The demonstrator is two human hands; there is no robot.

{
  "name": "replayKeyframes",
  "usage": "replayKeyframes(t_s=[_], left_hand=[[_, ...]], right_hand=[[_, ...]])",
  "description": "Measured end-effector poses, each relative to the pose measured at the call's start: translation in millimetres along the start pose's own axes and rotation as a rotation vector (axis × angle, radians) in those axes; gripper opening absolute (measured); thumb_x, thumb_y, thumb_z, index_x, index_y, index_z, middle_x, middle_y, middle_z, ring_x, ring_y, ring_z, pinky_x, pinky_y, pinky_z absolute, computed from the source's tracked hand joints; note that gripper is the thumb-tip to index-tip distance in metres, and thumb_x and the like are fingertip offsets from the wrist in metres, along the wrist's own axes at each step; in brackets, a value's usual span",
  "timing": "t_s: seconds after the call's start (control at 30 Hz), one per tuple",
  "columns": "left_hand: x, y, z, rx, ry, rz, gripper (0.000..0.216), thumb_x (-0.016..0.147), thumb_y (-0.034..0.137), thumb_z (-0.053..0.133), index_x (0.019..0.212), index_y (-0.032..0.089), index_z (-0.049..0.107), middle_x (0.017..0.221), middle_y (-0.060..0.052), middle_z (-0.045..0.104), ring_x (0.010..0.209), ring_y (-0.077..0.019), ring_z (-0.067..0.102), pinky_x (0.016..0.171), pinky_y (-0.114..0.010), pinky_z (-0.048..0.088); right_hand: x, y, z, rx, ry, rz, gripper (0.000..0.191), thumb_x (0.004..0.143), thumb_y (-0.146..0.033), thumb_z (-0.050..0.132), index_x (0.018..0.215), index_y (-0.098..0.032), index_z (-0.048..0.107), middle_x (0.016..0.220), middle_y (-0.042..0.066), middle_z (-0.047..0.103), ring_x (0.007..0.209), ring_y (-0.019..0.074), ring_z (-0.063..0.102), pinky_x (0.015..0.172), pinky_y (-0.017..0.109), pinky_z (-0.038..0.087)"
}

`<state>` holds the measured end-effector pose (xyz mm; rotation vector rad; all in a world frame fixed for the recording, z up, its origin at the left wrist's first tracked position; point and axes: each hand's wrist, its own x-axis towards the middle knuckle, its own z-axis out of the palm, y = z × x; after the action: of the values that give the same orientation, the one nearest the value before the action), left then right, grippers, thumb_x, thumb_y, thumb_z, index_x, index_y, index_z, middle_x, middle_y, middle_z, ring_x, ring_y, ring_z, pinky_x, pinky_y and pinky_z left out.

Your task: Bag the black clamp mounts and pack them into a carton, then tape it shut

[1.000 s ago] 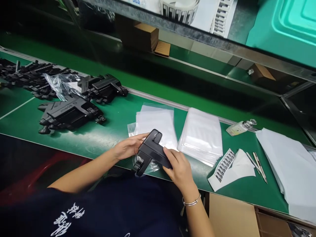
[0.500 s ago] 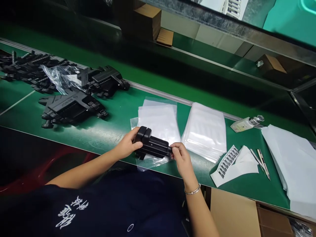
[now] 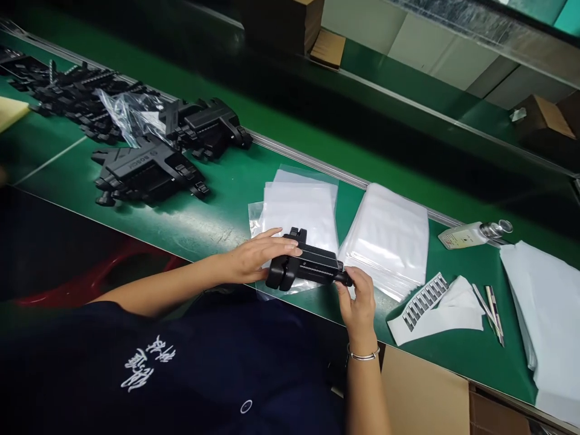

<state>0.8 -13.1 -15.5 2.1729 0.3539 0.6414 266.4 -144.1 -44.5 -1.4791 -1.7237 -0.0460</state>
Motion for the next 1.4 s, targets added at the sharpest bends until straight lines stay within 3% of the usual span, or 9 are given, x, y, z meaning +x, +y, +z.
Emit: replayKeyframes(t_s=[0.17, 0.3, 0.4, 0.53, 0.63, 0.8, 0.93, 1.03, 1.4], left_hand=[[2.8, 4.5, 2.9, -0.318, 0.101, -0.282, 0.066, 0.074, 0.047, 0.072, 0.132, 0.021, 0.053, 0.123, -0.011, 0.065, 0.115, -0.0299, 0.06, 0.106, -0.048, 0.04], [0.3, 3.9, 10.5, -0.64, 0.256, -0.493, 0.074, 0.074, 0.073, 0.061, 0.12, 0.015, 0.059, 0.108, -0.011, 0.066, 0.095, -0.0265, 0.064, 0.081, -0.034, 0.051], [-5.7, 4.7, 7.7, -0.456, 0.307, -0.458, 0.078, 0.067, 0.075, 0.066, 0.119, 0.017, 0.058, 0.107, -0.01, 0.066, 0.095, -0.0257, 0.063, 0.081, -0.034, 0.05], [-11.2, 10.3, -6.9, -0.13, 0.128, -0.181, 0.065, 0.061, 0.059, 0.081, 0.111, 0.023, 0.062, 0.109, -0.011, 0.069, 0.101, -0.0275, 0.065, 0.091, -0.041, 0.051], [-12.0, 13.9, -10.9, -0.037, 0.017, -0.027, 0.05, 0.064, 0.046, 0.084, 0.106, 0.025, 0.066, 0.108, -0.01, 0.071, 0.102, -0.0271, 0.067, 0.092, -0.041, 0.052], [-5.6, 5.7, 1.2, -0.225, 0.375, -0.401, 0.063, 0.067, 0.061, 0.076, 0.112, 0.02, 0.062, 0.105, -0.008, 0.069, 0.098, -0.0262, 0.066, 0.087, -0.038, 0.053], [6.6, -6.3, 11.7, -0.707, 0.573, -0.614, 0.062, 0.072, 0.066, 0.07, 0.107, 0.016, 0.06, 0.099, -0.007, 0.068, 0.095, -0.0237, 0.065, 0.08, -0.033, 0.053], [11.3, -9.0, 16.6, -0.824, 0.564, -0.629, 0.061, 0.069, 0.062, 0.075, 0.105, 0.015, 0.061, 0.097, -0.006, 0.067, 0.093, -0.0221, 0.064, 0.08, -0.031, 0.052], [11.2, -10.3, 21.1, -0.409, 0.556, -0.414, 0.07, 0.077, 0.073, 0.059, 0.117, 0.015, 0.055, 0.109, -0.011, 0.065, 0.101, -0.0253, 0.061, 0.087, -0.036, 0.047]], right_hand=[[1.5, -11.6, -16.3, -0.092, -0.035, -0.215, 0.039, 0.093, -0.021, 0.058, 0.131, -0.028, 0.052, 0.1, 0.009, 0.067, 0.089, 0.0228, 0.065, 0.073, 0.038, 0.056], [2.6, -29.1, -24.9, -0.046, -0.143, -0.242, 0.022, 0.095, -0.037, 0.053, 0.111, -0.028, 0.064, 0.081, 0.005, 0.067, 0.066, 0.0184, 0.061, 0.059, 0.031, 0.049], [8.4, -40.5, -17.9, 0.253, -0.187, 0.206, 0.027, 0.094, -0.044, 0.05, 0.103, -0.026, 0.066, 0.075, 0.003, 0.063, 0.061, 0.017, 0.058, 0.058, 0.031, 0.048], [20.8, -41.0, 0.1, 0.872, -0.268, 0.906, 0.034, 0.09, -0.049, 0.052, 0.107, -0.022, 0.064, 0.052, -0.007, 0.035, 0.045, 0.0109, 0.035, 0.045, 0.024, 0.037], [23.8, -34.5, 9.1, 1.126, -0.37, 1.108, 0.032, 0.084, -0.046, 0.061, 0.102, -0.02, 0.066, 0.05, -0.009, 0.028, 0.043, 0.0082, 0.025, 0.041, 0.02, 0.03], [16.7, -32.0, 9.8, 1.012, -0.21, 0.931, 0.051, 0.093, -0.061, 0.043, 0.116, -0.021, 0.064, 0.051, -0.006, 0.044, 0.047, 0.0118, 0.042, 0.06, 0.03, 0.051], [13.4, -37.8, 10.4, 0.591, -0.066, 0.631, 0.04, 0.09, -0.054, 0.056, 0.115, -0.024, 0.066, 0.11, 0.008, 0.067, 0.106, 0.0237, 0.061, 0.095, 0.042, 0.049], [13.3, -41.9, 18.4, 0.549, -0.027, 0.596, 0.03, 0.089, -0.045, 0.061, 0.11, -0.024, 0.069, 0.122, 0.01, 0.064, 0.118, 0.0256, 0.057, 0.102, 0.045, 0.045], [17.9, -37.2, 41.7, 0.733, 0.133, 0.805, 0.028, 0.086, -0.047, 0.063, 0.087, -0.02, 0.069, 0.086, 0.002, 0.066, 0.087, 0.0178, 0.059, 0.084, 0.032, 0.046]])
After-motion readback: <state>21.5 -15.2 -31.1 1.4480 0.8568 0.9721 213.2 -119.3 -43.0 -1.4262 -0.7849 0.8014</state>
